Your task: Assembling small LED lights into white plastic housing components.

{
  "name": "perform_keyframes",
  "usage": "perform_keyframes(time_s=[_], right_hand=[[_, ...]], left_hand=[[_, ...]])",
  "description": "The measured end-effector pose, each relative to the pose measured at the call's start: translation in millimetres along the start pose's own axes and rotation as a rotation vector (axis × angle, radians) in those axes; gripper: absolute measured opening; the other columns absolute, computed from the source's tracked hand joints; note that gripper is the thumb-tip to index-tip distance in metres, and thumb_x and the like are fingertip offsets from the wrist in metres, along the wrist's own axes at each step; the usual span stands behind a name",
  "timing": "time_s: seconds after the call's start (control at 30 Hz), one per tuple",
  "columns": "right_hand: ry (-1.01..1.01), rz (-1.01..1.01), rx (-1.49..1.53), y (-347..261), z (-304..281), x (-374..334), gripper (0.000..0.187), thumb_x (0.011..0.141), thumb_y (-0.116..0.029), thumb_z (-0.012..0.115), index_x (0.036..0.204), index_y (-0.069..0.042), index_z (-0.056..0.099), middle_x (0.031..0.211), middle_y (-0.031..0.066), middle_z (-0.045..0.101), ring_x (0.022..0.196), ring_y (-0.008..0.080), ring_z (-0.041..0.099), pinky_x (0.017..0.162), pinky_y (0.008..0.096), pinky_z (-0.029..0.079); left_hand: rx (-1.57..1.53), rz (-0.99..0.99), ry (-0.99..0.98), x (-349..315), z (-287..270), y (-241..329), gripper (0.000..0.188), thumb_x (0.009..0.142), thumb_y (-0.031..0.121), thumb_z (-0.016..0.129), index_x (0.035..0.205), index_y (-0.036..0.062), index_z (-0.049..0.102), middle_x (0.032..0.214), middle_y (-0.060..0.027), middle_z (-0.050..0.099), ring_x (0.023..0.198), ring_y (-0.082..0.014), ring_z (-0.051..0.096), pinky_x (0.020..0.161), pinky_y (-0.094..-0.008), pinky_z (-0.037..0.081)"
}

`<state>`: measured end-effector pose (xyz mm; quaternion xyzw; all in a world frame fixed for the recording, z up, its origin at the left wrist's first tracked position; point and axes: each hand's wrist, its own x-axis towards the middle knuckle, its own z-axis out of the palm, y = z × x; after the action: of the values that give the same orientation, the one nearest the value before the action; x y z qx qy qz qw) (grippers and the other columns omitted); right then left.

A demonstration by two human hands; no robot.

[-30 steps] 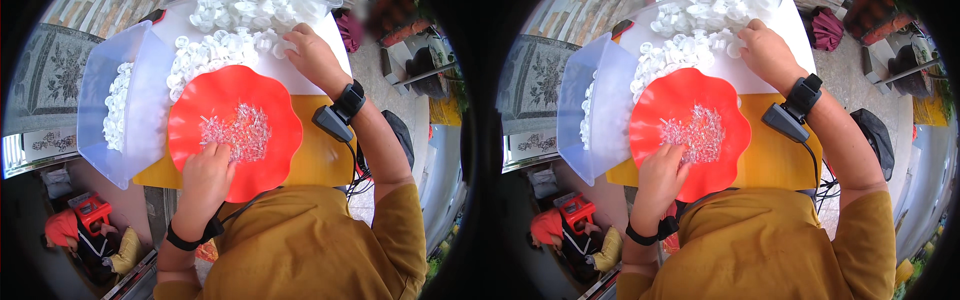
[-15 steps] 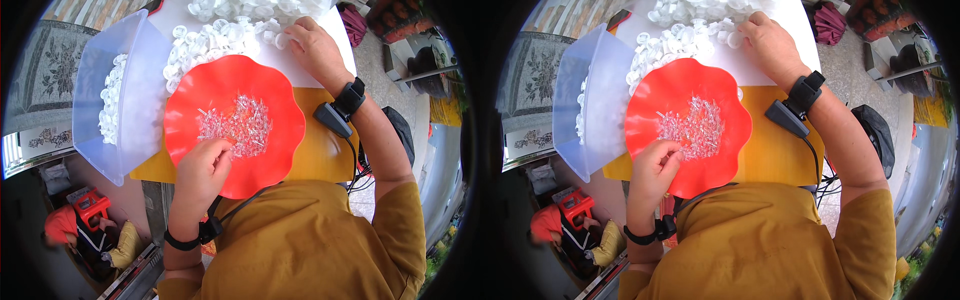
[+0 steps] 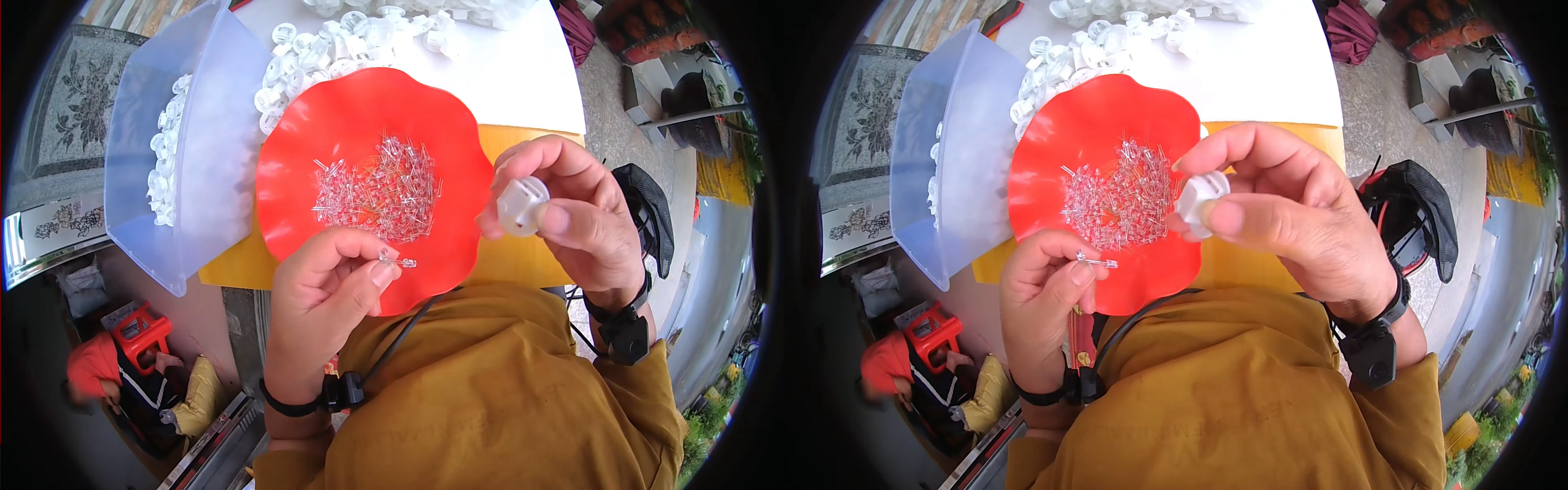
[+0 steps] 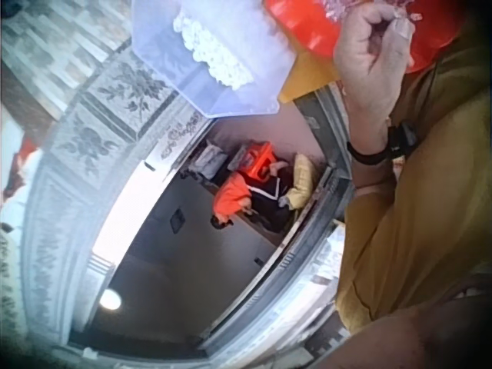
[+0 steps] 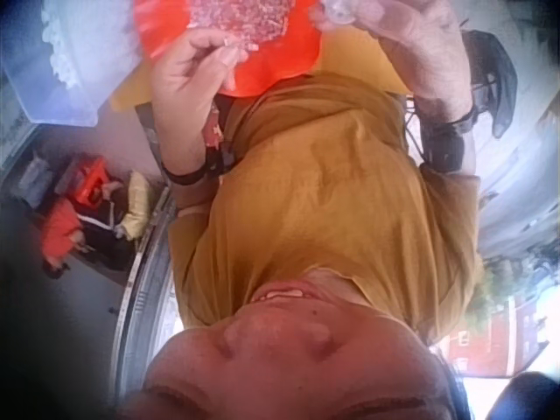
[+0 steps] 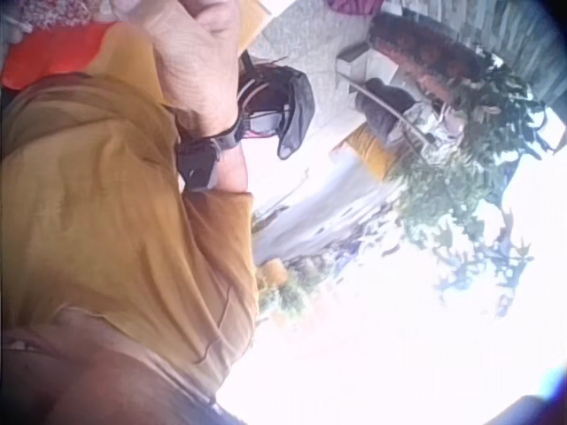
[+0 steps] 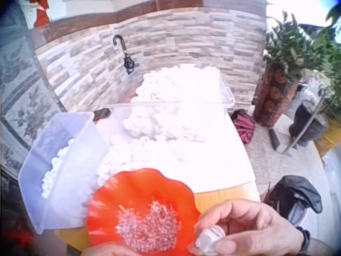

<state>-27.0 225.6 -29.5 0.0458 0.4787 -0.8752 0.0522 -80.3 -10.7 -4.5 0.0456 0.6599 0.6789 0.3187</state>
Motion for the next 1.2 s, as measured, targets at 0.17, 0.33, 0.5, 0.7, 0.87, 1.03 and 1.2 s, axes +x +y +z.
perform_keyframes(time_s=[0.17, 0.33, 0.5, 0.7, 0.87, 1.03, 1.2], right_hand=[[-0.079, 0.283, 0.329, 7.8, 34.7, -4.2, 0.028, 0.086, -0.006, 0.055, 0.114, -0.001, 0.054, 0.098, 0.0049, 0.060, 0.085, 0.0107, 0.058, 0.075, 0.0245, 0.047], [-0.119, 0.383, 0.295, 11.9, 38.2, -1.5, 0.029, 0.092, -0.020, 0.046, 0.114, -0.002, 0.054, 0.107, 0.0032, 0.057, 0.082, 0.0087, 0.057, 0.068, 0.0211, 0.042], [-0.097, 0.398, 0.262, 18.6, 42.3, -0.3, 0.030, 0.093, -0.025, 0.045, 0.111, -0.003, 0.055, 0.105, 0.0018, 0.056, 0.078, 0.0081, 0.056, 0.067, 0.0218, 0.041], [-0.058, 0.429, 0.107, 22.1, 53.0, 0.2, 0.025, 0.093, -0.028, 0.054, 0.103, -0.006, 0.059, 0.090, -0.0027, 0.058, 0.073, 0.0037, 0.051, 0.064, 0.0178, 0.040], [-0.108, 0.359, 0.171, 22.4, 57.4, 4.1, 0.012, 0.091, -0.013, 0.057, 0.099, -0.004, 0.060, 0.088, -0.0048, 0.058, 0.079, -0.0003, 0.050, 0.068, 0.0168, 0.042], [-0.105, 0.307, 0.157, 31.2, 59.0, 5.9, 0.010, 0.091, -0.011, 0.057, 0.095, -0.002, 0.061, 0.086, -0.0042, 0.059, 0.079, -0.0002, 0.051, 0.069, 0.0172, 0.042], [-0.113, 0.297, 0.102, 34.4, 57.9, 11.0, 0.009, 0.090, -0.011, 0.057, 0.093, -0.002, 0.061, 0.084, -0.0041, 0.059, 0.077, 0.0002, 0.050, 0.068, 0.0170, 0.042]], left_hand=[[0.050, 0.155, -0.072, 3.8, 1.3, -2.2, 0.010, 0.084, -0.003, 0.057, 0.094, -0.0016, 0.058, 0.093, -0.0069, 0.057, 0.076, -0.0071, 0.051, 0.066, -0.0196, 0.042], [0.196, 0.298, 0.054, -1.9, 3.0, -2.5, 0.010, 0.083, -0.003, 0.058, 0.093, -0.0014, 0.058, 0.098, -0.0093, 0.056, 0.085, -0.0109, 0.051, 0.075, -0.0241, 0.042], [0.241, 0.388, 0.118, -5.1, 2.6, -5.3, 0.010, 0.083, -0.001, 0.059, 0.093, -0.0010, 0.060, 0.100, -0.0108, 0.054, 0.090, -0.0133, 0.053, 0.081, -0.0269, 0.043], [-0.007, 0.352, -0.021, 1.0, -1.9, -10.1, 0.011, 0.084, 0.001, 0.059, 0.094, -0.0016, 0.061, 0.109, -0.0106, 0.050, 0.092, -0.0126, 0.053, 0.083, -0.0281, 0.044], [-0.084, 0.353, -0.036, 3.7, -4.6, -14.5, 0.009, 0.085, 0.001, 0.058, 0.093, -0.0016, 0.061, 0.106, -0.0098, 0.052, 0.091, -0.0117, 0.052, 0.082, -0.0270, 0.043], [-0.097, 0.355, -0.032, 3.9, -4.5, -15.0, 0.008, 0.085, 0.000, 0.057, 0.091, -0.0015, 0.061, 0.102, -0.0092, 0.053, 0.090, -0.0111, 0.052, 0.081, -0.0263, 0.043], [-0.130, 0.338, -0.009, 7.5, -9.9, -19.3, 0.016, 0.084, 0.000, 0.057, 0.100, -0.0017, 0.058, 0.103, -0.0091, 0.053, 0.090, -0.0105, 0.051, 0.080, -0.0244, 0.042]])
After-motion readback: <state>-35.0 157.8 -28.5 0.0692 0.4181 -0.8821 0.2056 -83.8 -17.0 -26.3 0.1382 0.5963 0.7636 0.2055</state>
